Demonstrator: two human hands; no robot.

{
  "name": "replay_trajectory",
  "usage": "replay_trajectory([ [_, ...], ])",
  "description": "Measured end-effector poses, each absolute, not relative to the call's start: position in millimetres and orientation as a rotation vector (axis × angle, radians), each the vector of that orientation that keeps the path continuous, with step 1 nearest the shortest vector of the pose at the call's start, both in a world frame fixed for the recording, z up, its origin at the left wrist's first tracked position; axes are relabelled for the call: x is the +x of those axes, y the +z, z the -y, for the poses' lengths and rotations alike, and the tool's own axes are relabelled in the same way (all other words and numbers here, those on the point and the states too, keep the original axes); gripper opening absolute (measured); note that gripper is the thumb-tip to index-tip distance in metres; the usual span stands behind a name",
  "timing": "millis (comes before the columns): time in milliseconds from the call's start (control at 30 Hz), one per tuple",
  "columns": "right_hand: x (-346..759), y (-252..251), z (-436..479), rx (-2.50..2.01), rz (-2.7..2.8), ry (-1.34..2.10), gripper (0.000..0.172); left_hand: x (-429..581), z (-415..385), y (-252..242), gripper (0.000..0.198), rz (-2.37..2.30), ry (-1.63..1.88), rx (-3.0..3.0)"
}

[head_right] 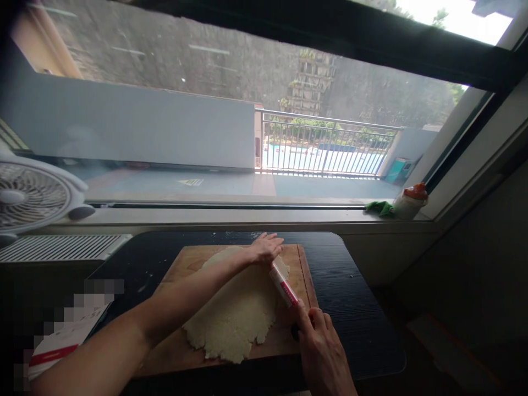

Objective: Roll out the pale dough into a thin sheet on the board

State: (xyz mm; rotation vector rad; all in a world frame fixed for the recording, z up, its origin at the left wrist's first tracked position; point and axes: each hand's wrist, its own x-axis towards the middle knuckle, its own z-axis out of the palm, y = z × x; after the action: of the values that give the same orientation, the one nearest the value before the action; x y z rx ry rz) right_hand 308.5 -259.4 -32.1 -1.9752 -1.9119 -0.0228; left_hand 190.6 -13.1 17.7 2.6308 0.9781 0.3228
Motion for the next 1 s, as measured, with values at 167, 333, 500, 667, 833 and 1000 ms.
replay_trajectory([
  [167,314,-43,258,-1.914,1.922,-0.063,0.056,203,-10,-3,0.042,-0.829,0.126,2.880],
  [333,327,-44,250,-1.979,1.805,-0.071,0.054,236,-21,-8,0.054,-0.925,0.018,2.775],
  [500,322,-56,254,-1.838,1.924,-0.168,0.057,194,-13,-17,0.053,-0.915,0.154,2.873],
  [667,329,-53,253,-1.859,1.884,-0.075,0.059,204,-17,-18,0.052,-0.999,0.161,2.850],
  [833,333,-50,254,-1.905,1.876,-0.070,0.060,222,-22,-17,0.056,-0.998,0.041,2.780],
  [1000,322,-56,260,-1.866,1.900,-0.077,0.061,179,-13,-22,0.052,-0.978,0.194,2.929],
])
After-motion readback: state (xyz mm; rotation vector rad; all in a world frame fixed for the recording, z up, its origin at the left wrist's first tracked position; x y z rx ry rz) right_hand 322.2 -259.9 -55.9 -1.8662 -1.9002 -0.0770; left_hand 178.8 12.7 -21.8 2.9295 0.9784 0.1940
